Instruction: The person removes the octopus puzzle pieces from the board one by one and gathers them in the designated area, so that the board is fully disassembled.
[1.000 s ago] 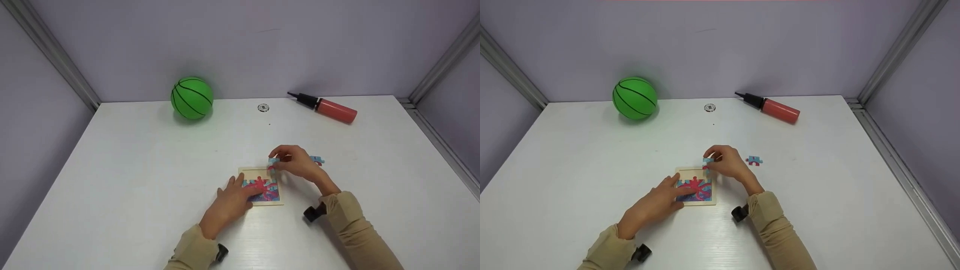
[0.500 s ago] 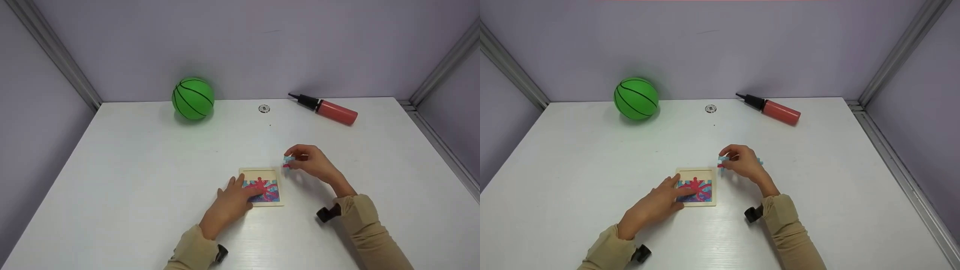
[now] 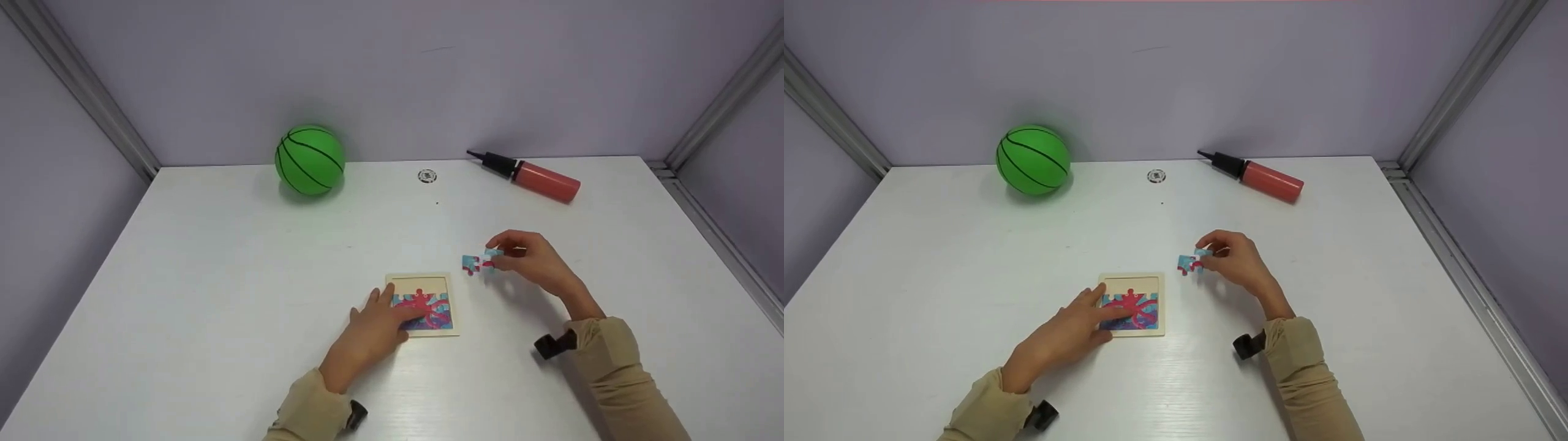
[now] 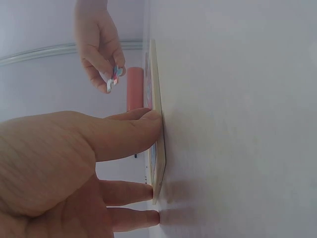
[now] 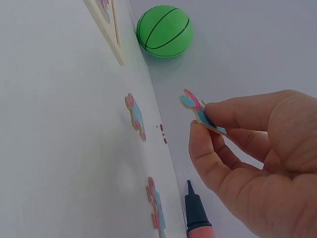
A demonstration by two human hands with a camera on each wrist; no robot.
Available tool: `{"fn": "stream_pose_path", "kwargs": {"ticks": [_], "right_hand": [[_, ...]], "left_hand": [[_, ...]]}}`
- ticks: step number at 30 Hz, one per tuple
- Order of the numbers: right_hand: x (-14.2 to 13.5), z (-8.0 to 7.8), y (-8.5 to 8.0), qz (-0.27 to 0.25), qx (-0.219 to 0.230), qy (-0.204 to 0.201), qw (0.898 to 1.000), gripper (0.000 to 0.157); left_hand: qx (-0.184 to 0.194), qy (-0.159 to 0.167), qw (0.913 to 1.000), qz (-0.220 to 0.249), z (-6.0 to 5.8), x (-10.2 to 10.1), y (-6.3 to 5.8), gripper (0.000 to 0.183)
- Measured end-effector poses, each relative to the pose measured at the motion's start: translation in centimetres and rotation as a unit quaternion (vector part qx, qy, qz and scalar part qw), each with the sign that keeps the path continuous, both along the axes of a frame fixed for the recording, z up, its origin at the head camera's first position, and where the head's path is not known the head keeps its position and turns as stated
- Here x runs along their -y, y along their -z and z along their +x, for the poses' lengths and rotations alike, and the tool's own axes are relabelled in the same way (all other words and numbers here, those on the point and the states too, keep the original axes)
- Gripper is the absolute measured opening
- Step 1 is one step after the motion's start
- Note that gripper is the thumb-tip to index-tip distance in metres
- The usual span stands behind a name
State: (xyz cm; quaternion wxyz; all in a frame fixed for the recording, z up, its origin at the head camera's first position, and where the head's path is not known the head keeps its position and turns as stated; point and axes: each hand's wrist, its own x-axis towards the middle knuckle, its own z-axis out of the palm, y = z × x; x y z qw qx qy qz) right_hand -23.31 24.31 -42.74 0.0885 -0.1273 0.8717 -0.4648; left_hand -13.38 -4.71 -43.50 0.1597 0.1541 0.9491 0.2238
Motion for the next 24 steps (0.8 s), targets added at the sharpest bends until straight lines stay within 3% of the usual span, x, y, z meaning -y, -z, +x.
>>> {"fn": "stream_pose_path", "kwargs": {"ticks": [15,24], "right_hand": [[-5.0,0.3,0.1,-0.005,-0.002,0.02,1.0,0.027],[-8.7,0.3,-0.5,0.01,-0.01,0.077,0.997,0.03]], "left_hand": [[0.006,-0.007,0.9999,0.009,0.1,0.0,-0.2,0.046],[0.007,-0.003,0.9999,0.009,0.1,0.0,-0.2,0.047]]}}
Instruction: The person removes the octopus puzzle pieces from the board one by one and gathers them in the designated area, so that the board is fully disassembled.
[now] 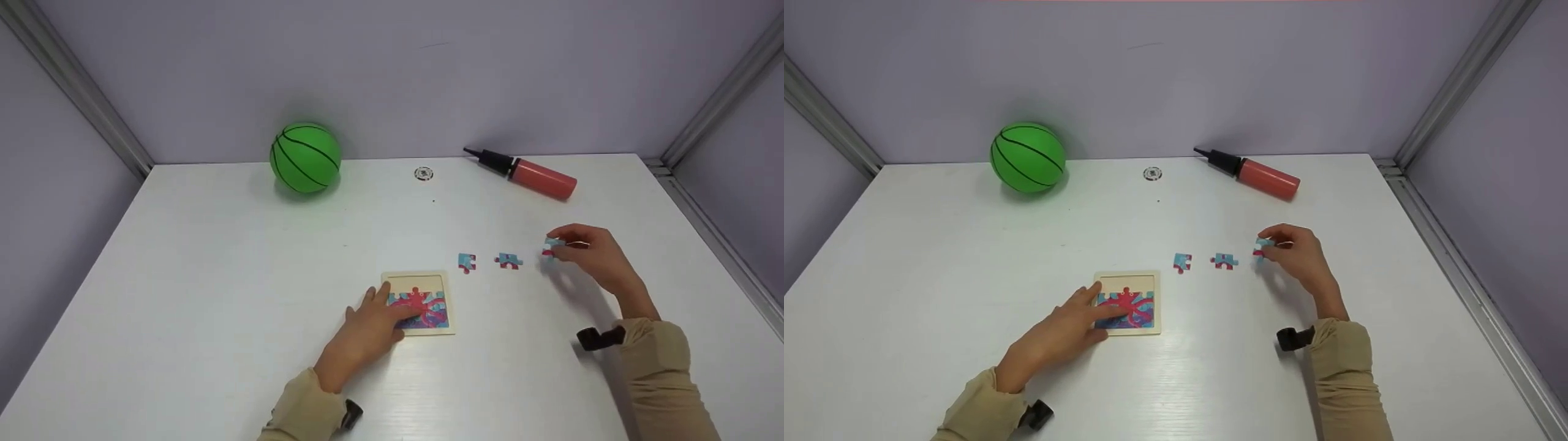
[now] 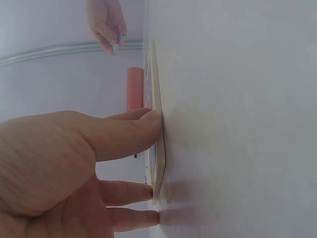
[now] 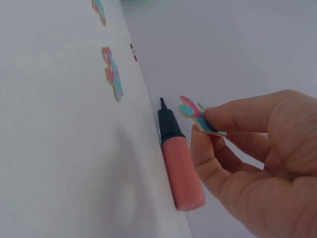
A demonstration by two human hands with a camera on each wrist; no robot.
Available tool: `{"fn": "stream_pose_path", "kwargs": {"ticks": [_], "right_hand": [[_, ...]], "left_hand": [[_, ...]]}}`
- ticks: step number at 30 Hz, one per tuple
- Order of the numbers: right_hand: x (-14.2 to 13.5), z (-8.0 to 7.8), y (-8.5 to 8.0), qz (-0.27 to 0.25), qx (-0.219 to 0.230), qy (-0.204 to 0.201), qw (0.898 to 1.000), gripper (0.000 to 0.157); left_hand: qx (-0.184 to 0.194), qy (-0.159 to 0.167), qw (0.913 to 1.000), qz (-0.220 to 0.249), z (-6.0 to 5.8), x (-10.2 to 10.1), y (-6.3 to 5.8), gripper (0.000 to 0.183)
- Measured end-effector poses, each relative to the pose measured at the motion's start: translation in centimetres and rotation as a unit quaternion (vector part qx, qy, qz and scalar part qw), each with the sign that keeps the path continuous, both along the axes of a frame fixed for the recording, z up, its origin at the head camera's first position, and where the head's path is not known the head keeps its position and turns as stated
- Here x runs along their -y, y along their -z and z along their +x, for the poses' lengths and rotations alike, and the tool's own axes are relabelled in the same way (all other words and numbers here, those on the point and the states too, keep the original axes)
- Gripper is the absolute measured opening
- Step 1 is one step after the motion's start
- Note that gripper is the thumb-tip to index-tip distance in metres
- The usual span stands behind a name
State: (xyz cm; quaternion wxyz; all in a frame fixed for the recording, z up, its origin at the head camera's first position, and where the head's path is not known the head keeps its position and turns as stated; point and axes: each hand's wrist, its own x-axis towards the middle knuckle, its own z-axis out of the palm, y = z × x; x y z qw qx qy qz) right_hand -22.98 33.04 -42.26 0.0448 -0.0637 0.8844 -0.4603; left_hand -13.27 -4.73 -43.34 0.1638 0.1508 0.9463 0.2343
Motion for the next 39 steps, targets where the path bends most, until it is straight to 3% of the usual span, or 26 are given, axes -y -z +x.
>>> {"fn": "stream_pose_path", "kwargs": {"ticks": [8,17,33,39], "right_hand": [[-0.7,-0.3,1.1,0.022,0.029,0.005,0.999,0.031],[-0.7,-0.5,2.0,0.033,0.05,-0.029,0.998,0.029],[-0.3,-0.4,1.7,0.116,0.043,0.008,0.992,0.03],[-0.4,-0.5,1.6,0.142,0.051,0.005,0.988,0.03]], "left_hand": [[0.003,0.0,1.0,0.003,0.0,0.1,0.1,0.046],[0.003,-0.003,1.0,-0.003,-0.1,0.0,0.1,0.044],[0.006,-0.003,1.0,0.001,-0.2,0.0,0.1,0.045],[0.001,0.002,1.0,-0.004,-0.2,0.0,0.1,0.045]]}}
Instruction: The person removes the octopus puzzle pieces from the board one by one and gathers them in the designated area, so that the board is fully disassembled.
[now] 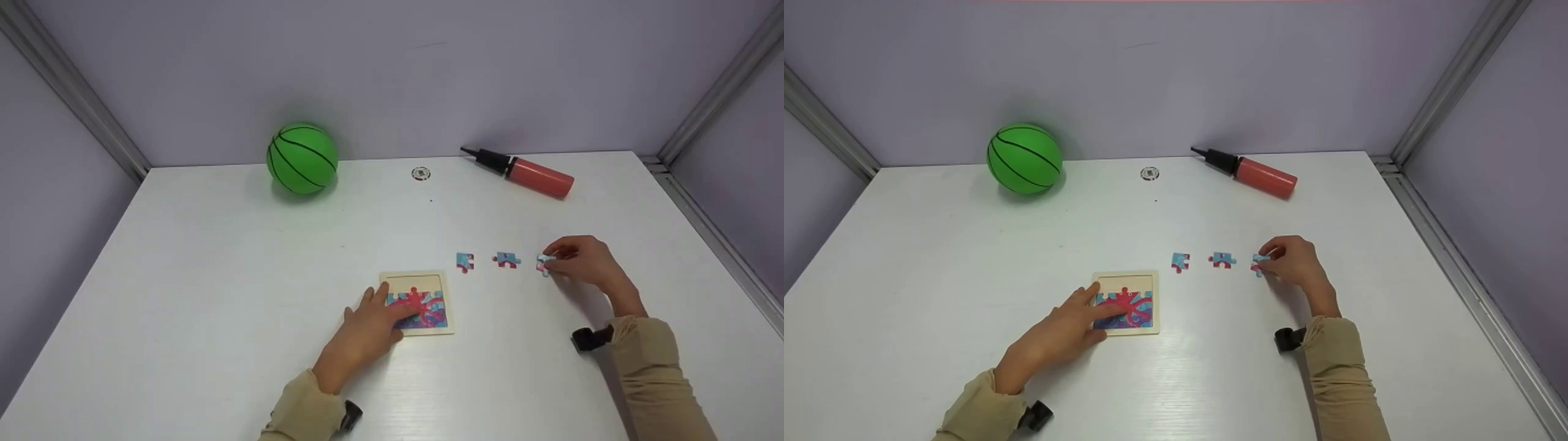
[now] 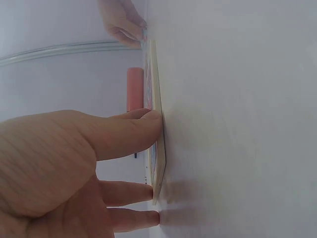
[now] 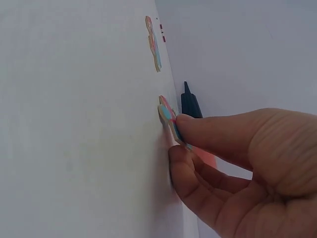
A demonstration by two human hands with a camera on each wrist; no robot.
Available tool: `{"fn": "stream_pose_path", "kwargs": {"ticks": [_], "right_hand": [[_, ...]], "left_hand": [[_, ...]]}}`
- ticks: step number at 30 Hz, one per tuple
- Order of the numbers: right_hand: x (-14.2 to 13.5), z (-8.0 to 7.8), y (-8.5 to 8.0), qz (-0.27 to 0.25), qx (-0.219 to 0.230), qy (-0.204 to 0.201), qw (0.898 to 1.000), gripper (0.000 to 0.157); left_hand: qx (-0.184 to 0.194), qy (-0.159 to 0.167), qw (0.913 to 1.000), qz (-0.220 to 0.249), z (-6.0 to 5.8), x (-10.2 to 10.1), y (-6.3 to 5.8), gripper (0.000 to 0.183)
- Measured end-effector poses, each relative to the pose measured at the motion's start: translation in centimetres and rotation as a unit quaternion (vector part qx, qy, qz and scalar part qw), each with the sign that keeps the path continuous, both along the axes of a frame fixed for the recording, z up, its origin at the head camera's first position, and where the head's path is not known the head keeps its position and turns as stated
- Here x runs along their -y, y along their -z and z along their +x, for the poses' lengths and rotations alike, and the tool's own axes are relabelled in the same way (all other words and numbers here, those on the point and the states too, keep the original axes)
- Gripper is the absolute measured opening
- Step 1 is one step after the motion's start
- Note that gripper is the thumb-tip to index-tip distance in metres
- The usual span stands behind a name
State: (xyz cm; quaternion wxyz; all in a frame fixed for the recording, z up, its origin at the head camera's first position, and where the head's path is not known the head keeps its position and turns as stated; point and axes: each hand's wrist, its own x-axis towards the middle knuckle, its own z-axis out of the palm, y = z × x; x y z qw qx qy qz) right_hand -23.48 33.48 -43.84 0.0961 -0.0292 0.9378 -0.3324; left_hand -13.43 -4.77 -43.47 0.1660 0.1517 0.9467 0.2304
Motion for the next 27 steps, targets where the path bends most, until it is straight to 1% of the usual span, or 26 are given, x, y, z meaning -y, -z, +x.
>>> {"fn": "stream_pose_path", "kwargs": {"ticks": [4,11,17,21,24,27], "right_hand": [[0.0,0.01,-0.13,0.008,0.003,-0.003,1.0,0.029],[0.04,0.04,-0.06,0.019,-0.003,-0.004,1.0,0.027],[0.17,0.14,0.11,0.015,0.006,0.002,1.0,0.026],[0.17,0.2,0.16,0.013,0.014,0.007,1.0,0.025],[0.09,0.14,0.09,0.014,0.017,0.008,1.0,0.025],[0.0,0.02,-0.13,0.015,0.015,0.01,1.0,0.027]], "left_hand": [[-0.003,0.001,1.0,0.0,0.04,-0.02,0.04,0.046],[0.002,-0.012,0.9998,0.015,0.0,-0.27,0.04,0.046],[0.0,-0.021,0.9996,0.019,0.07,-0.41,0.1,0.047],[-0.006,-0.021,0.9995,0.021,0.12,-0.44,0.12,0.045],[-0.014,-0.019,0.9995,0.023,0.16,-0.39,0.09,0.043],[-0.014,-0.017,0.9995,0.023,0.22,-0.3,0.05,0.043]]}}
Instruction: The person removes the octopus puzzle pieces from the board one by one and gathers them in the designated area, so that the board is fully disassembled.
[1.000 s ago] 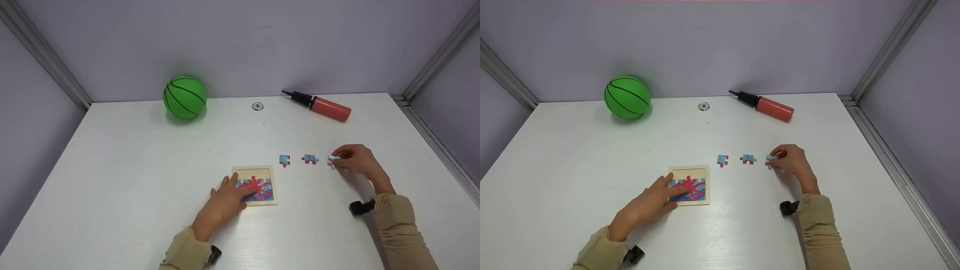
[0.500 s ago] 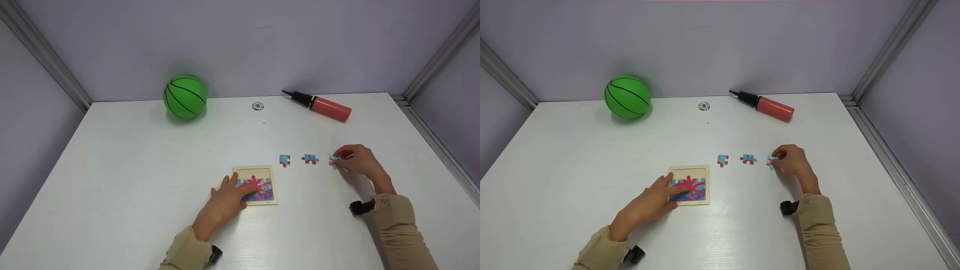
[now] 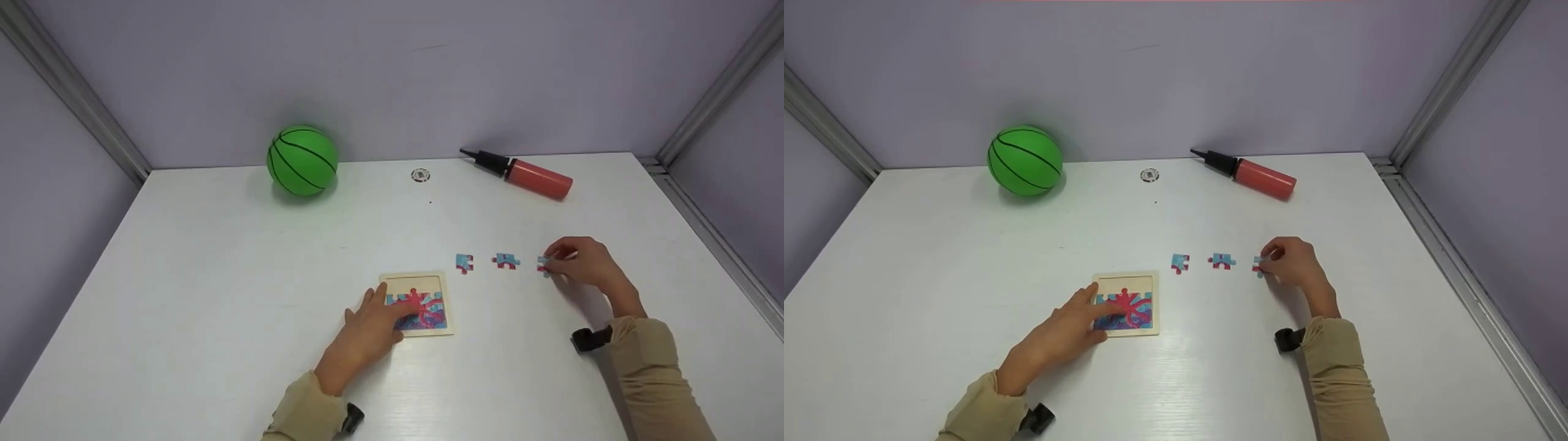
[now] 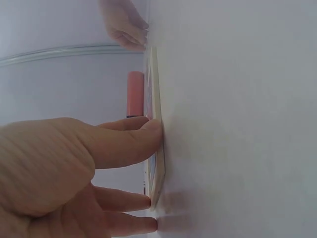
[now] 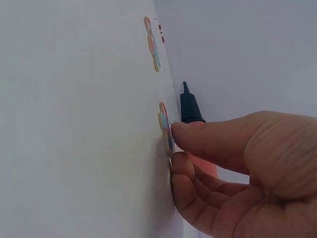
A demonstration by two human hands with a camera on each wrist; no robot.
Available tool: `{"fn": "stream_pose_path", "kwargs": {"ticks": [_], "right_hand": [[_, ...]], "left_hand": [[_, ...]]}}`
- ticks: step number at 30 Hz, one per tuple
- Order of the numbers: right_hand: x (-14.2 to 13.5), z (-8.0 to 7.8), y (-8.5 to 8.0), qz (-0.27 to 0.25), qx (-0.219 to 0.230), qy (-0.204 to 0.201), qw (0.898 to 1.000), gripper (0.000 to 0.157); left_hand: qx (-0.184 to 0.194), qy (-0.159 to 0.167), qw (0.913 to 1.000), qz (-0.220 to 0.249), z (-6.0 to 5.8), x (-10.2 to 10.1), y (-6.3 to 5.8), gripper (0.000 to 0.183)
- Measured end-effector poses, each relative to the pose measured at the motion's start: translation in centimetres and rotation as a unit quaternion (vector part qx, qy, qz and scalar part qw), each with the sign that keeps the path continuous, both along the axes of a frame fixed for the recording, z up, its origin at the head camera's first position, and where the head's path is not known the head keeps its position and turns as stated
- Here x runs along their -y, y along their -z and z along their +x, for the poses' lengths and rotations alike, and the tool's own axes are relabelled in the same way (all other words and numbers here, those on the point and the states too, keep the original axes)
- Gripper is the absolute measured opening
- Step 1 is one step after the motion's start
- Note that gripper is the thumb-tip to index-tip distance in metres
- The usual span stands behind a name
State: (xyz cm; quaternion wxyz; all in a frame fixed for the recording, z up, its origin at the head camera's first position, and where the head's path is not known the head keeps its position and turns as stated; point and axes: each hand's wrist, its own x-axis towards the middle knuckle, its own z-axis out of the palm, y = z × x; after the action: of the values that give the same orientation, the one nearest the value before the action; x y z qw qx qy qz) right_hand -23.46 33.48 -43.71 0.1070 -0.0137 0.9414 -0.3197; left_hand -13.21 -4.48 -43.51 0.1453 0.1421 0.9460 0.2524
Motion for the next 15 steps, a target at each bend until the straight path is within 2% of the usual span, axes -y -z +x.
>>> {"fn": "stream_pose_path", "kwargs": {"ticks": [8,15], "right_hand": [[0.6,0.1,-1.3,-0.007,-0.028,-0.018,0.999,0.03],[2.3,0.5,-2.4,-0.022,-0.056,-0.049,0.997,0.028]], "left_hand": [[0.019,0.015,0.9996,0.012,0.1,0.9,-0.4,0.046],[0.031,0.028,0.9991,0.001,1.3,1.3,-0.5,0.057]]}}
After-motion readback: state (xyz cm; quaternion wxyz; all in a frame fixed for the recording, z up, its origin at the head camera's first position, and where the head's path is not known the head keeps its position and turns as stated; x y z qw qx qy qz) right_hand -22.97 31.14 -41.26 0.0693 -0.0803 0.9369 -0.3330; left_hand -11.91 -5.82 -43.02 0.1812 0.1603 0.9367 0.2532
